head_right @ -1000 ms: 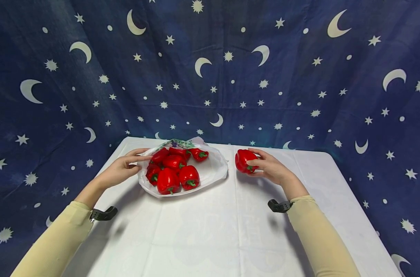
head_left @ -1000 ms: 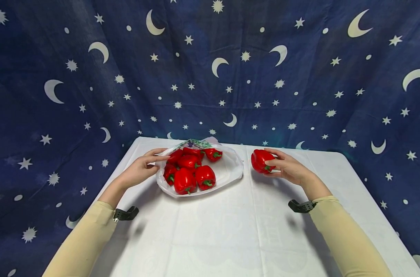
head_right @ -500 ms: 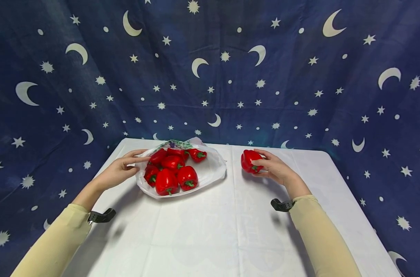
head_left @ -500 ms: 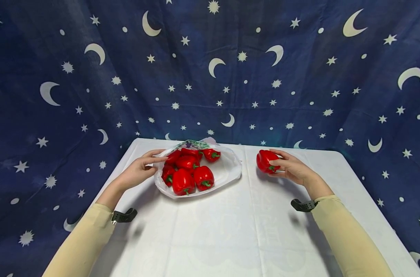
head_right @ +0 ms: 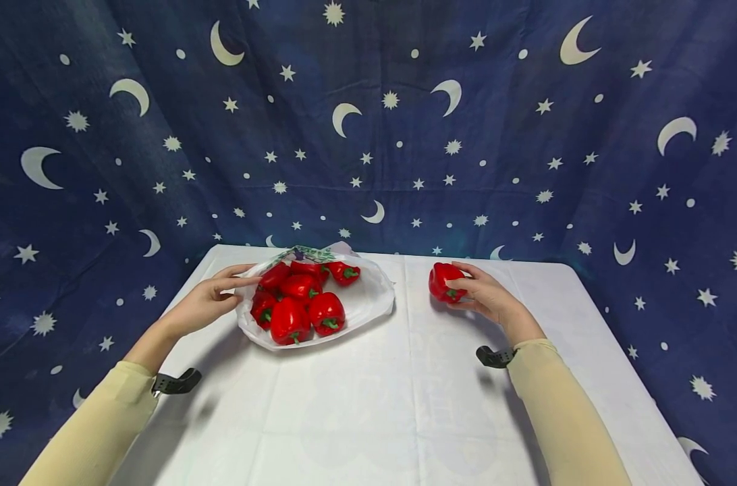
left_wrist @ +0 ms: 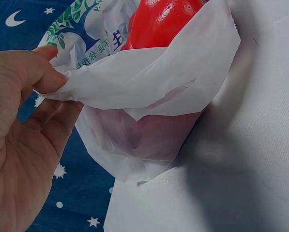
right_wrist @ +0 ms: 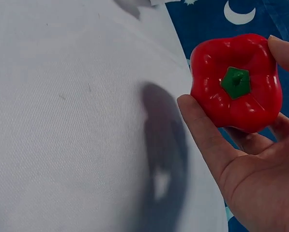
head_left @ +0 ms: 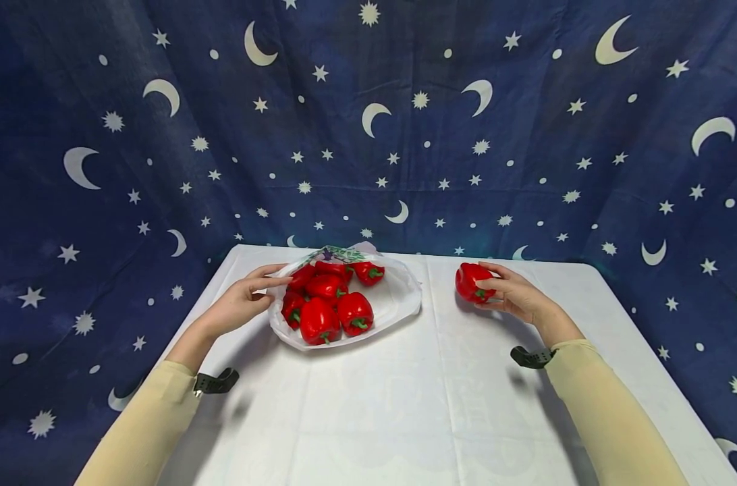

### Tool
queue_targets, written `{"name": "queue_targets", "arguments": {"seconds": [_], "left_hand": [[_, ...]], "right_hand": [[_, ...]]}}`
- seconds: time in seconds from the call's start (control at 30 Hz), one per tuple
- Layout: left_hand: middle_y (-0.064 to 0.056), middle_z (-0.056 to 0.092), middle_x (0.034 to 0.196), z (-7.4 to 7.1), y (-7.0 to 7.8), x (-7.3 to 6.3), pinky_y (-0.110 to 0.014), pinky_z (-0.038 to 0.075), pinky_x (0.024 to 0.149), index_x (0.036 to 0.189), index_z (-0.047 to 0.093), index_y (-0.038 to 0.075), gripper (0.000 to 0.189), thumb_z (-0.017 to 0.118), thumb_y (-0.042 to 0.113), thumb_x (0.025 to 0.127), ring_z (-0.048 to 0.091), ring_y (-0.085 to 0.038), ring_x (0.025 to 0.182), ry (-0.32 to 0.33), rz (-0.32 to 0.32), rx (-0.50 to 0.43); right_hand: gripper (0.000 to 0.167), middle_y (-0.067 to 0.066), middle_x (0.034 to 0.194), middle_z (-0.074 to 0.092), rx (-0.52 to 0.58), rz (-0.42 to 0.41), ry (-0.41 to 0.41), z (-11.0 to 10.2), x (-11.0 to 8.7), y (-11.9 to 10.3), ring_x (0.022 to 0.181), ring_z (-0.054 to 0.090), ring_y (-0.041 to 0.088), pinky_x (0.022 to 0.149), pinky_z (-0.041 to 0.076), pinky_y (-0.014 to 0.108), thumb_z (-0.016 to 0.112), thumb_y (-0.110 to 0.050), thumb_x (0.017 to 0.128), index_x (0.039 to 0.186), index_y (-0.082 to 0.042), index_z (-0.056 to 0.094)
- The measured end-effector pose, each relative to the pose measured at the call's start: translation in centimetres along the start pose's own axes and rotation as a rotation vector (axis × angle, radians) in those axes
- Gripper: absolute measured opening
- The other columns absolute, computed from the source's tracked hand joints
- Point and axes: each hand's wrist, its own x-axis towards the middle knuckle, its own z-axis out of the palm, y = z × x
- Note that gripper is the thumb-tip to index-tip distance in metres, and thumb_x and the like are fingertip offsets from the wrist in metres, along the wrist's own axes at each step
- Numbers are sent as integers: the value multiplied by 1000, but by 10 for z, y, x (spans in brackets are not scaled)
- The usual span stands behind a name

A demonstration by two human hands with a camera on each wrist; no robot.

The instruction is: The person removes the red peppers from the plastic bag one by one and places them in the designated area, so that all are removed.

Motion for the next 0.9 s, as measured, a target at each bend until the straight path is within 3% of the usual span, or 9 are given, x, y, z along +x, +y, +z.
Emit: {"name": "queue_targets", "arguments": {"seconds": [0.53,0.9], "left_hand": [[-2,37,160,0,0,1,-28,43,69,138,68,17,48,53,-5,98,37,-29,137,-1,0,-8],[-3,37,160,0,0,0,-28,43,68,137,68,16,47,53,-5,98,39,-29,135,0,-6,-10]], "right_hand": [[89,21,164,17,-11,34,74,-8,25,10,140,31,43,104,44,54,70,-15,97,166,-16,15],[88,20,165,18,-20,38,100,-1,41,13,144,26,44,102,46,54,72,-14,96,165,-15,18]]}}
